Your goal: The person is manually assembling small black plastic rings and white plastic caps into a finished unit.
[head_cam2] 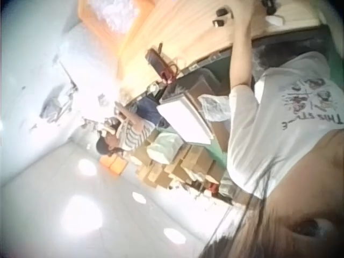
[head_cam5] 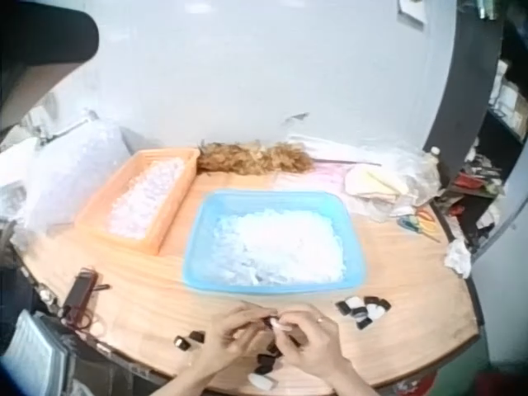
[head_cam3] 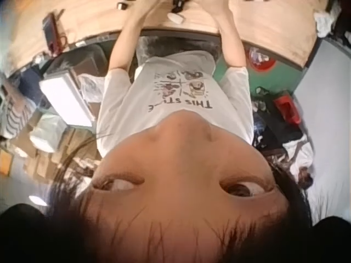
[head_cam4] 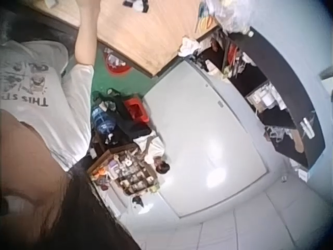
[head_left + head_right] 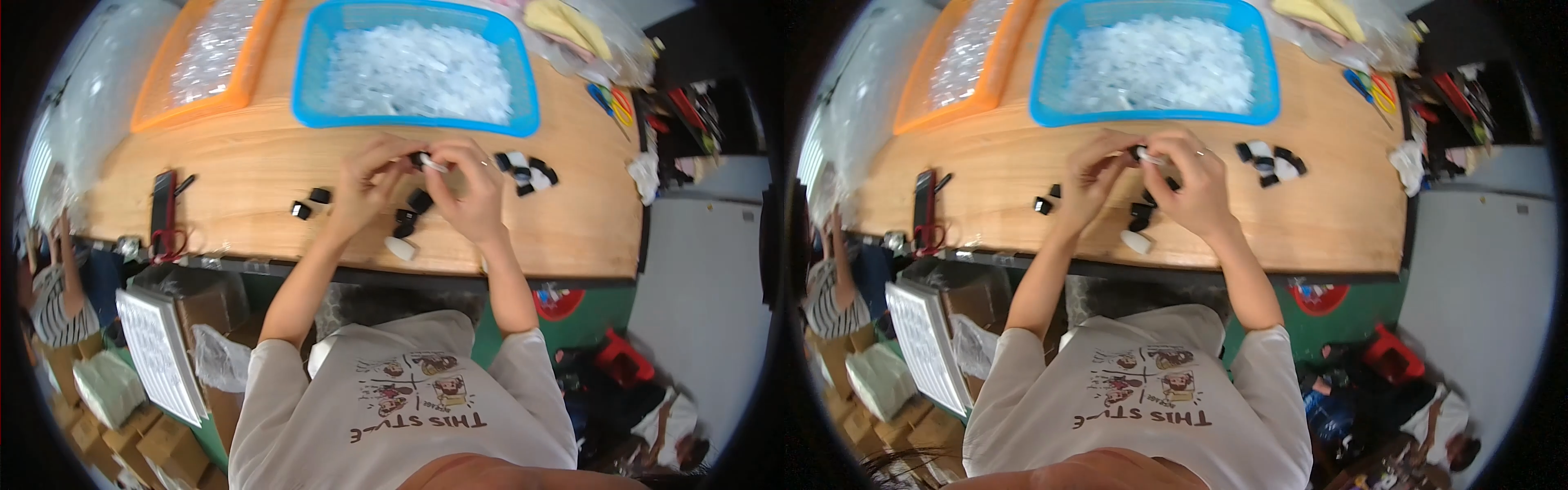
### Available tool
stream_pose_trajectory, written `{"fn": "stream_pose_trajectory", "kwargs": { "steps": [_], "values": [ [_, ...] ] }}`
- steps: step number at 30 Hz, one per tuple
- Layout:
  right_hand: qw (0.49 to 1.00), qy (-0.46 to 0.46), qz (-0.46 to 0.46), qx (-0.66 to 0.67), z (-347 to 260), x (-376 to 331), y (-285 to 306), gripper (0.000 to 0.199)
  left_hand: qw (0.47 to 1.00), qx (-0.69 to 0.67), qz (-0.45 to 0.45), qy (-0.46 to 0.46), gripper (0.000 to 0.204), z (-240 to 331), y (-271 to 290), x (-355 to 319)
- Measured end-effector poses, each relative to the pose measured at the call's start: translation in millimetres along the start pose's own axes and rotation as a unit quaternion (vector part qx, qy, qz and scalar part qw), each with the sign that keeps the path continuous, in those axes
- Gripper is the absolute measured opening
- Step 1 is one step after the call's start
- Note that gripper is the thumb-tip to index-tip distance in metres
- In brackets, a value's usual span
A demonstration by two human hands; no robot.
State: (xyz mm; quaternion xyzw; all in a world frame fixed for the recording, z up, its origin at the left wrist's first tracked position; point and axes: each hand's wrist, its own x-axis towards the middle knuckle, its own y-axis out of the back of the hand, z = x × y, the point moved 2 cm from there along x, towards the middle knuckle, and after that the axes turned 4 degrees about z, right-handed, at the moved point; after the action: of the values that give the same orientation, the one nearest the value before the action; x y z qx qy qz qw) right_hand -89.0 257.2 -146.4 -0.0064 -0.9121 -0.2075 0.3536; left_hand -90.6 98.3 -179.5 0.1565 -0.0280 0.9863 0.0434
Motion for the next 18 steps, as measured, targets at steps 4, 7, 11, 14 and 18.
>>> {"fn": "stream_pose_trajectory", "kwargs": {
  "steps": [4,7,11,14,18],
  "values": [
    [0.999,-0.041,0.001,0.014,-2,-6,3,0.017,1.0,0.003,0.02,-0.015,0.03,-6,-4,-2],
    [0.995,-0.093,0.027,0.032,-9,-7,0,0.025,0.999,-0.002,0.028,-0.018,0.029,-5,-5,-4],
    [0.999,-0.052,-0.012,-0.01,-6,-7,-2,0.028,1.0,-0.002,-0.004,-0.02,0.03,-6,-1,-6],
    [1.0,-0.023,0.004,0.006,-9,-5,-4,0.028,0.996,-0.089,-0.014,0.001,0.03,-1,-3,-5],
    [0.999,-0.031,0.02,0.02,-11,-7,-6,0.029,0.983,-0.182,-0.016,0.021,0.023,-8,-2,-5]
  ]
}}
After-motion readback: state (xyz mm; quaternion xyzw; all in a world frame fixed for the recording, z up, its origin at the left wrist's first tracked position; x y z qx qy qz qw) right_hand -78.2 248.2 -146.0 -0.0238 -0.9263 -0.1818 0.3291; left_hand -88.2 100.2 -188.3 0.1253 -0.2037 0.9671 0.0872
